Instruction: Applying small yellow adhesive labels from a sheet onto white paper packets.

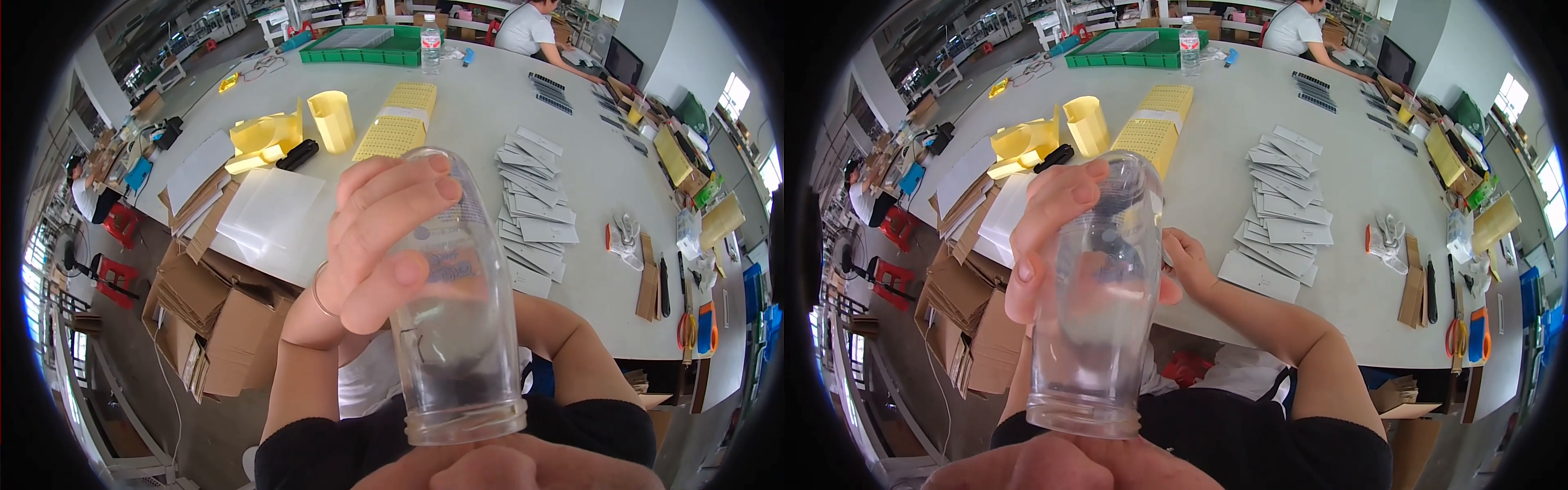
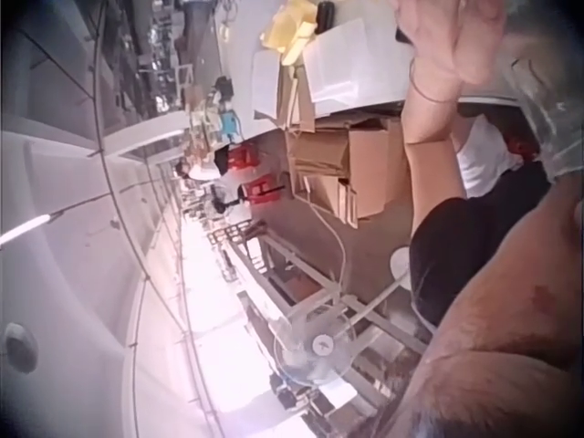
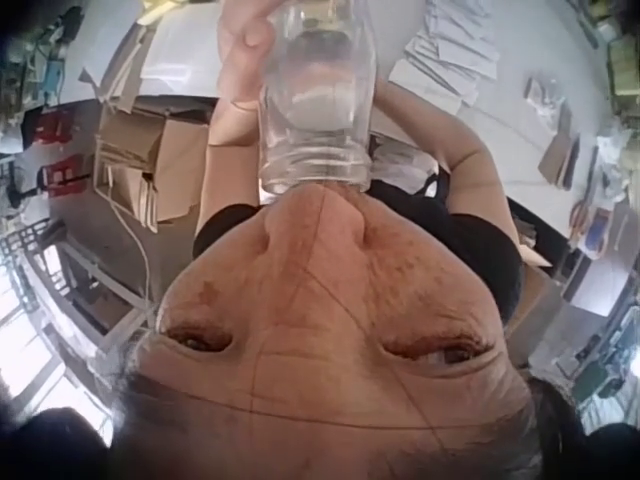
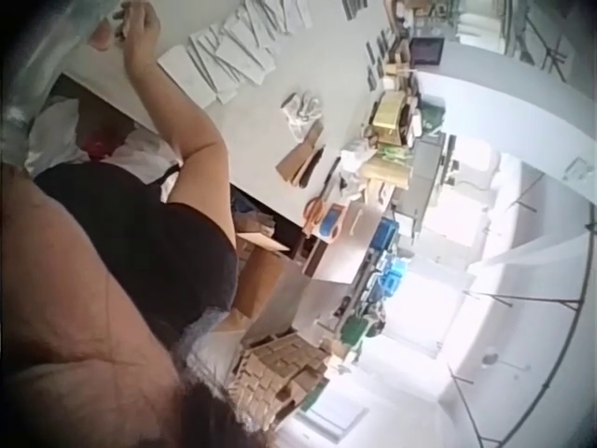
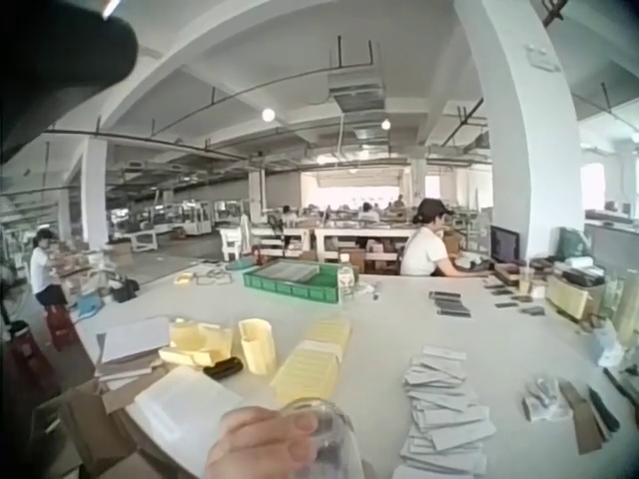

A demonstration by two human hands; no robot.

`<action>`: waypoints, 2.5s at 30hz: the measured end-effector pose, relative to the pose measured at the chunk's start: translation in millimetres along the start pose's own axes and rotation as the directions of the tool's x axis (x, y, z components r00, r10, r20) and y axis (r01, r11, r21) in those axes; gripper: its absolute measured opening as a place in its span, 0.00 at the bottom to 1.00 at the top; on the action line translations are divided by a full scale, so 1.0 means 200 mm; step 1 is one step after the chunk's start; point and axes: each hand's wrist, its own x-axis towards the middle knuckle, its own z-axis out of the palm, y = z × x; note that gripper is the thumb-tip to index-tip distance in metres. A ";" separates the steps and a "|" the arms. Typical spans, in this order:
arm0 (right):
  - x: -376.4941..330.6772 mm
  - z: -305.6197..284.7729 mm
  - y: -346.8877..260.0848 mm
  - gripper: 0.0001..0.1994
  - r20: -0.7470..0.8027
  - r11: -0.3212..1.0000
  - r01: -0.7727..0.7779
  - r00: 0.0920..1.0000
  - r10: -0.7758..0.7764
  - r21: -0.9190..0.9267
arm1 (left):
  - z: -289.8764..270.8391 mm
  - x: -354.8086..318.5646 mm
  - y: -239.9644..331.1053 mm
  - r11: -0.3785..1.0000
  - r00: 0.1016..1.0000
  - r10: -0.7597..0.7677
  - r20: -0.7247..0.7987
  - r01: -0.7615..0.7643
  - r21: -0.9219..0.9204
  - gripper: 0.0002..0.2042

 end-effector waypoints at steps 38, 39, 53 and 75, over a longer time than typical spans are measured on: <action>0.02 -0.01 0.03 0.16 -0.061 0.999 -0.021 0.998 0.023 0.043 | -0.11 -0.02 0.02 0.997 0.995 -0.079 -0.058 0.080 0.013 0.44; 0.01 -0.01 0.03 0.16 -0.056 0.986 -0.118 0.991 0.125 0.115 | -0.11 -0.03 0.02 0.998 0.996 -0.068 -0.052 0.067 -0.018 0.39; 0.02 0.00 0.05 0.20 -0.092 0.986 -0.024 0.996 0.009 -0.166 | 0.15 -0.16 -0.02 0.960 0.991 -0.129 -0.029 0.117 -0.253 0.24; 0.06 -0.05 0.15 0.17 -0.044 0.998 0.022 0.999 -0.024 -0.064 | 0.20 -0.16 -0.09 0.957 0.986 -0.166 0.016 0.165 -0.239 0.33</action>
